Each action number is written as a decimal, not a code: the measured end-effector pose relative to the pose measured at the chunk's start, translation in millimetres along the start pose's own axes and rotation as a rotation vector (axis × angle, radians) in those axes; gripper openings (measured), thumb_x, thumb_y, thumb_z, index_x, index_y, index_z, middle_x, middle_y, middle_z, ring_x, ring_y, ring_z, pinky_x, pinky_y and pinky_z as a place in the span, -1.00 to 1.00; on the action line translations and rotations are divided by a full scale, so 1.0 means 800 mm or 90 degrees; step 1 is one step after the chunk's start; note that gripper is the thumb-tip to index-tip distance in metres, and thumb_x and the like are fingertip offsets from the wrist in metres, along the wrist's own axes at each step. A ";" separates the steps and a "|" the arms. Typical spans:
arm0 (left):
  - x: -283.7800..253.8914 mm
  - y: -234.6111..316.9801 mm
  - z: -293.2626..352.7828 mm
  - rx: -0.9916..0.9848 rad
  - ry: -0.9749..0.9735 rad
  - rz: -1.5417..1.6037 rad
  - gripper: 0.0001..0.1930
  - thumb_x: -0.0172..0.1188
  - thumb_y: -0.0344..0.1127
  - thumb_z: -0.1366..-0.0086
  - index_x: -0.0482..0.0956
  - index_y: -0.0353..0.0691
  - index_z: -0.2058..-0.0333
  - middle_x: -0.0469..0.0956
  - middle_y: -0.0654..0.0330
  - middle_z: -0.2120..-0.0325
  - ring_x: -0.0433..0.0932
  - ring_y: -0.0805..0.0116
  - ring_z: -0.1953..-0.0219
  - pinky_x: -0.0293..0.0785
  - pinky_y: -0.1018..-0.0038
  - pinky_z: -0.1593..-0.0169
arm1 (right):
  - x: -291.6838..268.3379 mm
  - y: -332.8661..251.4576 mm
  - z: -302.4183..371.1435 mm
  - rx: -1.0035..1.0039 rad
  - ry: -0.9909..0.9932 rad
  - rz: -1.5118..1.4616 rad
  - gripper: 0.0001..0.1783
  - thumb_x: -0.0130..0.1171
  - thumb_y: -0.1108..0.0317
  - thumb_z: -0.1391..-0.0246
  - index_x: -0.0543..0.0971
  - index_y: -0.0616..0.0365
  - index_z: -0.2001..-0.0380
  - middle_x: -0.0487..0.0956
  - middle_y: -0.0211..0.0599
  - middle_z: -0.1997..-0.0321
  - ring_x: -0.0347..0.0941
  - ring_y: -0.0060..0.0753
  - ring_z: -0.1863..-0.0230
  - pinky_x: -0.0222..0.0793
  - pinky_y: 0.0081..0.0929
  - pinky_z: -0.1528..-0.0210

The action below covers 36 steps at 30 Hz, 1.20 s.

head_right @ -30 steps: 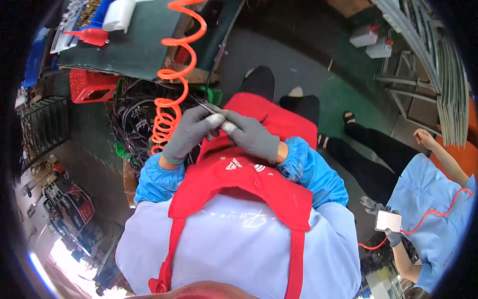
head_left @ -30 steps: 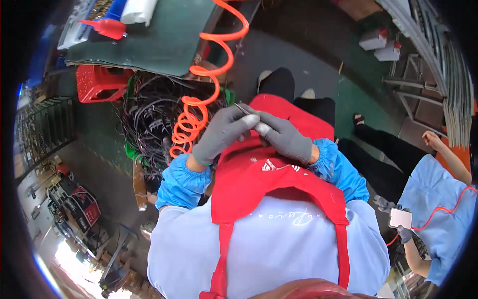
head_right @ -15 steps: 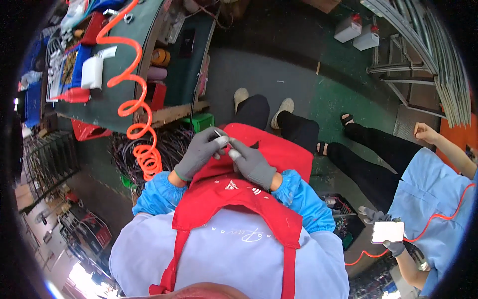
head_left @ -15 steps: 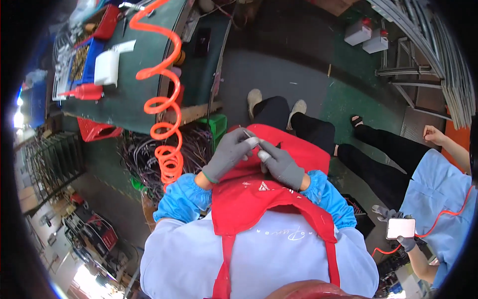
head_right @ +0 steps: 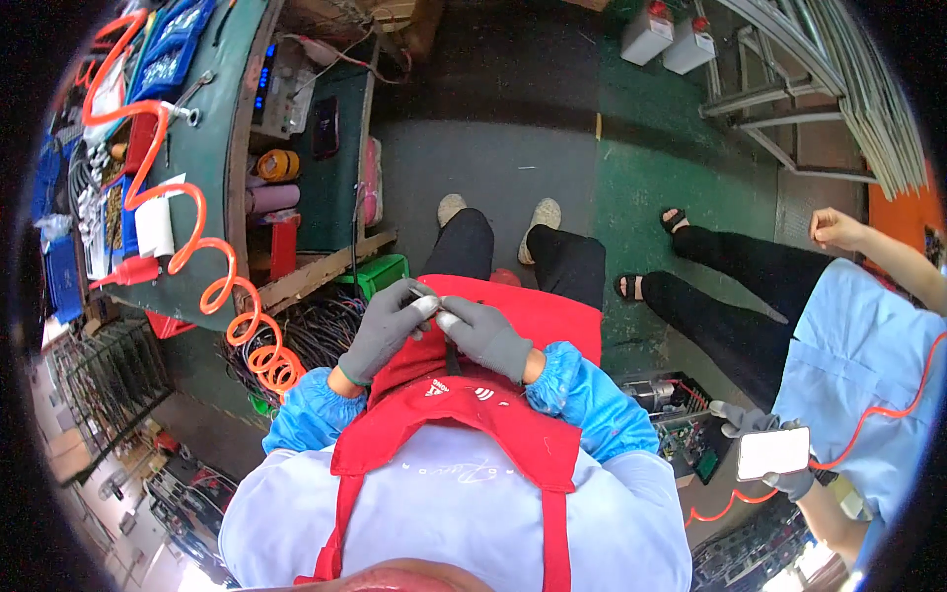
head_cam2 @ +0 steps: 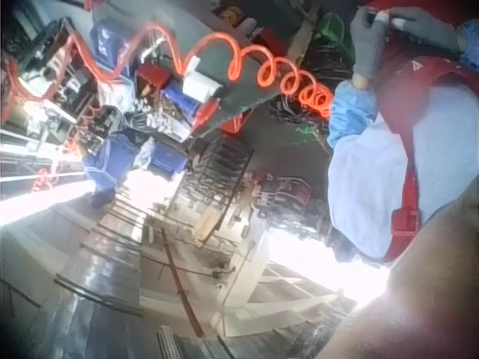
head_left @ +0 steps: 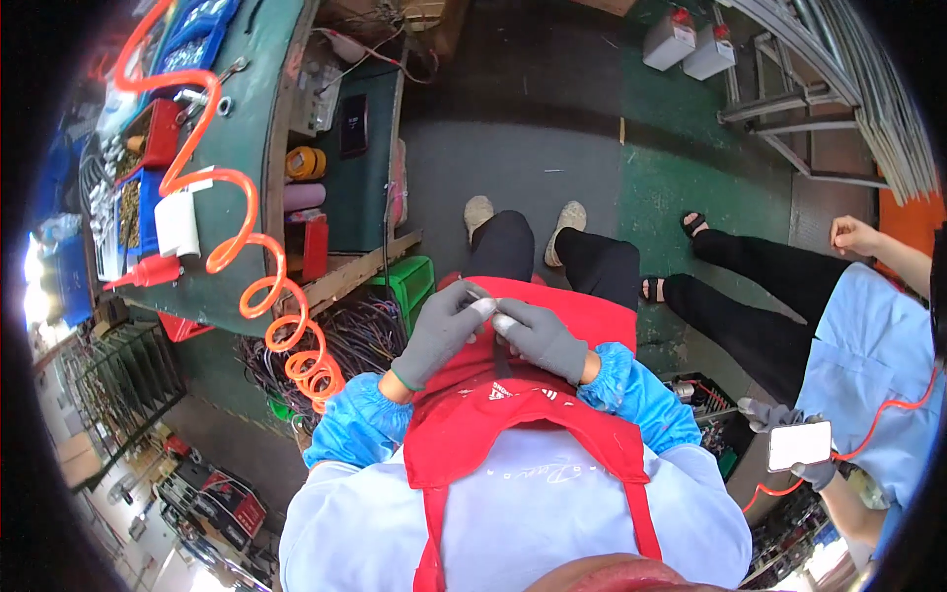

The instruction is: The person assembles the internal components of a large electronic device by inserting plastic components, a circuit board, and wiring into an electronic chassis, then screws the outer chassis together with an electric screwdriver or pneumatic drill.

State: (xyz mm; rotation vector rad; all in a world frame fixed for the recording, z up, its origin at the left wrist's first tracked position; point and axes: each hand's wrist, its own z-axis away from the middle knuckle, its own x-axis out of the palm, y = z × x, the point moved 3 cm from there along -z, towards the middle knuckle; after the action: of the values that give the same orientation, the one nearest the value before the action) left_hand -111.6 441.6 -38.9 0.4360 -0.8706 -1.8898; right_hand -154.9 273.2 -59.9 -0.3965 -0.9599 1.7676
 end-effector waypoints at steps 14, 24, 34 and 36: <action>0.009 0.006 -0.009 -0.018 0.003 -0.032 -0.77 0.13 -0.24 -0.35 0.52 -0.30 0.17 0.55 0.24 0.37 0.51 0.55 0.42 0.43 0.63 0.38 | -0.005 0.017 -0.016 -0.180 0.115 0.094 -0.69 -0.01 0.15 -0.23 0.52 0.14 0.15 0.57 0.03 0.28 0.53 0.10 0.18 0.43 -0.14 0.16; 0.011 0.012 -0.005 0.014 0.023 -0.047 -0.79 0.08 -0.28 -0.35 0.54 -0.32 0.20 0.55 0.23 0.43 0.50 0.51 0.44 0.42 0.58 0.37 | 0.000 0.013 -0.019 -0.167 0.122 0.153 -0.67 -0.06 0.12 -0.23 0.52 0.14 0.19 0.57 0.04 0.25 0.52 0.12 0.17 0.41 -0.08 0.13; 0.013 0.011 -0.002 0.020 0.010 -0.043 -0.78 0.08 -0.28 -0.36 0.52 -0.31 0.17 0.55 0.22 0.40 0.52 0.50 0.43 0.44 0.57 0.37 | 0.002 0.017 -0.014 -0.188 0.133 0.168 -0.67 -0.07 0.11 -0.23 0.51 0.14 0.22 0.57 0.03 0.27 0.52 0.12 0.19 0.40 -0.07 0.16; 0.014 0.011 0.002 0.022 0.012 -0.047 -0.78 0.08 -0.27 -0.36 0.52 -0.31 0.16 0.55 0.22 0.40 0.52 0.50 0.43 0.44 0.57 0.37 | 0.003 0.012 -0.009 -0.184 0.133 0.173 -0.68 -0.07 0.11 -0.23 0.50 0.14 0.23 0.57 0.04 0.28 0.51 0.12 0.19 0.39 -0.06 0.17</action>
State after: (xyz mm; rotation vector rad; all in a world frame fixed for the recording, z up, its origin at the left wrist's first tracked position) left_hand -112.2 430.1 -30.7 0.5113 -0.8864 -1.9374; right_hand -157.1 277.0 -71.3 -0.9148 -1.0489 1.7857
